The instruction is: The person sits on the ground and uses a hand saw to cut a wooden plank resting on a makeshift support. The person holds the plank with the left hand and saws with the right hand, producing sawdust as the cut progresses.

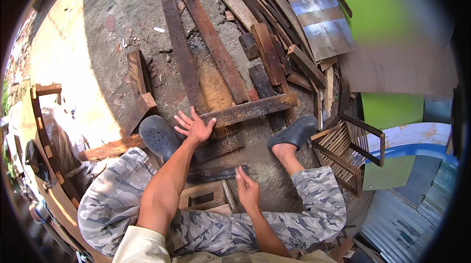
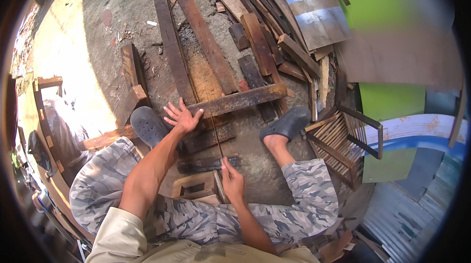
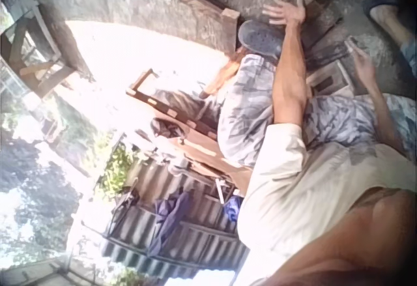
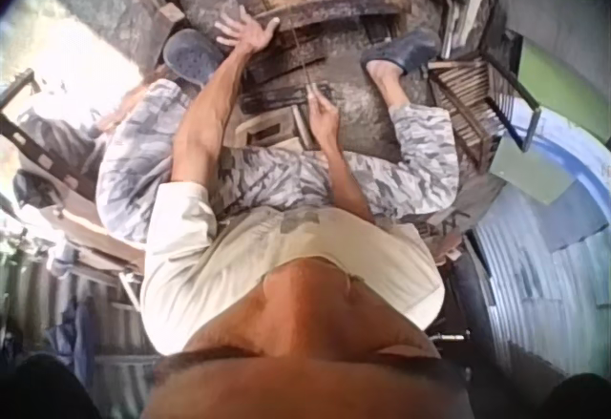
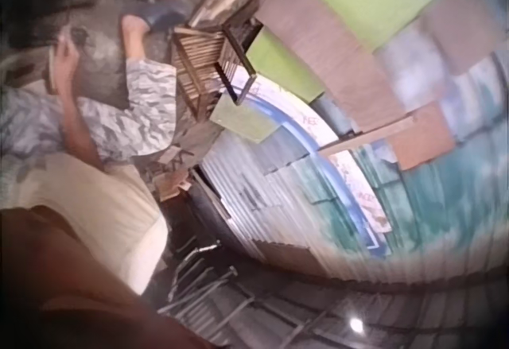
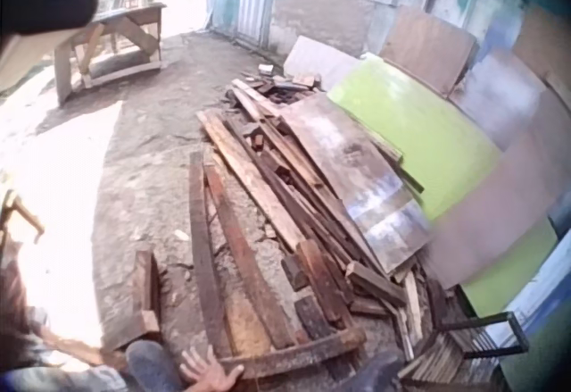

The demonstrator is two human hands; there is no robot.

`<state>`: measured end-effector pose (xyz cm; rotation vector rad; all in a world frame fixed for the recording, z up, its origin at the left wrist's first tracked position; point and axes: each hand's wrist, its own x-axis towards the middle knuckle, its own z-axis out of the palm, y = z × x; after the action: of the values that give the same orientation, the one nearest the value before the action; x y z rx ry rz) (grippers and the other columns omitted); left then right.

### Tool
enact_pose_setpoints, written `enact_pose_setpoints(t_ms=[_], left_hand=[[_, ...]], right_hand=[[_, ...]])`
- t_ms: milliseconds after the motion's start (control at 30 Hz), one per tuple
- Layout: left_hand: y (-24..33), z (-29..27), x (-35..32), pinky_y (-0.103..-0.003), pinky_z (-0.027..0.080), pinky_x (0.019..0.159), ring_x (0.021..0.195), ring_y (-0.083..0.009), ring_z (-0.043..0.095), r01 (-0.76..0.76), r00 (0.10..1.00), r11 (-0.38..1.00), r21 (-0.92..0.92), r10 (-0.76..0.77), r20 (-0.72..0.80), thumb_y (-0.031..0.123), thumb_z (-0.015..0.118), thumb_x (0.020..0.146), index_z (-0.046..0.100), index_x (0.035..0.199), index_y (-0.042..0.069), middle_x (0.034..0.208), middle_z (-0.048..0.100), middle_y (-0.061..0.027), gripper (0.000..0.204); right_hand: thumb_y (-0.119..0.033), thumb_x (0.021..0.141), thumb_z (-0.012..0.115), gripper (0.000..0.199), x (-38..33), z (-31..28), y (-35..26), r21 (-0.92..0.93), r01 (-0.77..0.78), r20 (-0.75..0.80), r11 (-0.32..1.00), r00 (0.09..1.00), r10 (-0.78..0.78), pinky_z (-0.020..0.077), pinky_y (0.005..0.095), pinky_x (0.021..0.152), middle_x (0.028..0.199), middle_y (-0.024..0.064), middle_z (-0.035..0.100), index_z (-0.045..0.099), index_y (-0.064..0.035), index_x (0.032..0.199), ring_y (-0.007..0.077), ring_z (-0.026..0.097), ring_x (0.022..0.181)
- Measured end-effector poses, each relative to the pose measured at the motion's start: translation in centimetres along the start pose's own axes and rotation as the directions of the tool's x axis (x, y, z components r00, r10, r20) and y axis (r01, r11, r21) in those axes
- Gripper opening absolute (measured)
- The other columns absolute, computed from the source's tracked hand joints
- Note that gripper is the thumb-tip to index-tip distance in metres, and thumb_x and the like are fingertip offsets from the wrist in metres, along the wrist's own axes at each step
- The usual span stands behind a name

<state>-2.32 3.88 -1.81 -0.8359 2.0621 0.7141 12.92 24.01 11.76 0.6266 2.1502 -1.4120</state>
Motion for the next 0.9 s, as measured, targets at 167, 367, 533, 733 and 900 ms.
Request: enact_pose_setpoints(t_ms=[167, 367, 533, 733, 900], left_hand=[[0.1, 0.1, 0.9, -0.072, -0.016, 0.11, 0.145, -0.0494, -0.033, -0.002, 0.999, 1.0, 0.018, 0.003, -0.042, 0.072, 0.065, 0.082, -0.006, 0.161, 0.013, 0.161, -0.024, -0.033, 0.122], [-0.1, -0.2, 2.1, -0.071, -0.013, 0.112, 0.147, -0.0479, -0.03, -0.005, 0.993, 0.998, 0.055, 0.011, -0.113, 0.077, 0.061, 0.08, -0.002, 0.162, 0.013, 0.164, -0.017, -0.0299, 0.122], [-0.3, 1.4, 1.4, -0.072, -0.011, 0.113, 0.149, -0.0463, -0.026, -0.037, 0.989, 0.993, 0.112, 0.053, -0.14, 0.079, 0.06, 0.08, 0.001, 0.163, 0.015, 0.165, -0.015, -0.0271, 0.12], [-1.2, 1.1, 0.7, -0.071, -0.009, 0.114, 0.151, -0.0471, -0.019, -0.075, 0.971, 0.985, 0.154, 0.108, -0.214, 0.077, 0.057, 0.083, 0.008, 0.163, 0.016, 0.167, -0.003, -0.0263, 0.111], [-0.6, 1.4, -1.8, -0.066, -0.005, 0.118, 0.155, -0.0424, -0.002, -0.182, 0.928, 0.973, 0.145, 0.219, -0.302, 0.065, 0.058, 0.09, 0.017, 0.161, 0.013, 0.166, 0.011, -0.0238, 0.097]], right_hand=[[-0.028, 0.103, 0.059, 0.039, 11.7, 5.9, -2.0, 0.058, 0.041, -0.04, 0.997, 0.998, -0.039, 0.0468, 0.0303, 0.102, 0.134, 0.0111, 0.066, 0.061, -0.0103, 0.138, 0.0198, 0.061, 0.124], [-0.026, 0.102, 0.057, 0.04, 11.5, 5.5, -4.7, -0.058, 0.042, -0.001, 0.997, 0.999, -0.042, 0.0468, 0.0353, 0.103, 0.132, 0.0144, 0.065, 0.061, -0.0127, 0.139, 0.032, 0.061, 0.125], [-0.024, 0.101, 0.056, 0.04, 7.4, 3.2, -5.4, -0.098, -0.01, -0.014, 0.995, 1.0, 0.009, 0.0477, 0.0374, 0.101, 0.132, 0.0182, 0.064, 0.06, -0.0116, 0.139, 0.0369, 0.06, 0.124], [-0.023, 0.102, 0.054, 0.042, -7.1, -2.8, -4.0, -0.049, 0.027, 0.01, 0.998, 1.0, -0.027, 0.0482, 0.0374, 0.1, 0.13, 0.0213, 0.065, 0.057, -0.0073, 0.14, 0.0362, 0.062, 0.122], [-0.024, 0.102, 0.055, 0.045, -10.3, -6.8, -8.0, -0.094, 0.056, 0.0, 0.994, 0.998, -0.056, 0.0482, 0.0366, 0.1, 0.127, 0.0272, 0.064, 0.056, 0.0011, 0.139, 0.0362, 0.063, 0.122]])
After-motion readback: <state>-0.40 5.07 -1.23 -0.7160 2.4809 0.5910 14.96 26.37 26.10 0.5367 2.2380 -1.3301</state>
